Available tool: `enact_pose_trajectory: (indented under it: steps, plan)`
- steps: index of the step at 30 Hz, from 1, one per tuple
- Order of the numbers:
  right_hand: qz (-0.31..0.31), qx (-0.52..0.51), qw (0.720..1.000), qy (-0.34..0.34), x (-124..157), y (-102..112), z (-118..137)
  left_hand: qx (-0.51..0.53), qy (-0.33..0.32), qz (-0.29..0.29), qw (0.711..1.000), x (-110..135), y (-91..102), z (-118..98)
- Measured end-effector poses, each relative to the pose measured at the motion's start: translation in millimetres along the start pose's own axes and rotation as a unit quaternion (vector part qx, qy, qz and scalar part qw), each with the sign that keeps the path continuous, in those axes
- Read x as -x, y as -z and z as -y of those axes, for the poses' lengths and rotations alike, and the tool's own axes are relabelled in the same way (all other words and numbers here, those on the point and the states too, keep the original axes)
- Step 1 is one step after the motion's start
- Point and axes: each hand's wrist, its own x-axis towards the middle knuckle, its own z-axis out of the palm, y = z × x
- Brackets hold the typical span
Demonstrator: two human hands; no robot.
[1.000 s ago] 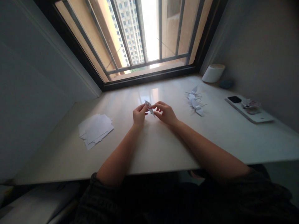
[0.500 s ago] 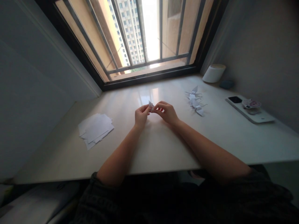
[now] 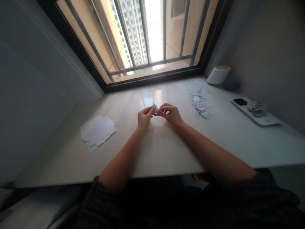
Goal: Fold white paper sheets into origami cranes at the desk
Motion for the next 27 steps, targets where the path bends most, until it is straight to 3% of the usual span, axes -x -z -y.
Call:
enact_pose_trajectory:
  steps: [27]
  plan:
    - [0.016,0.035,0.999,0.014,2.3,-2.0,-0.1,0.022,0.008,0.007,1.0,0.1,-1.1,1.8]
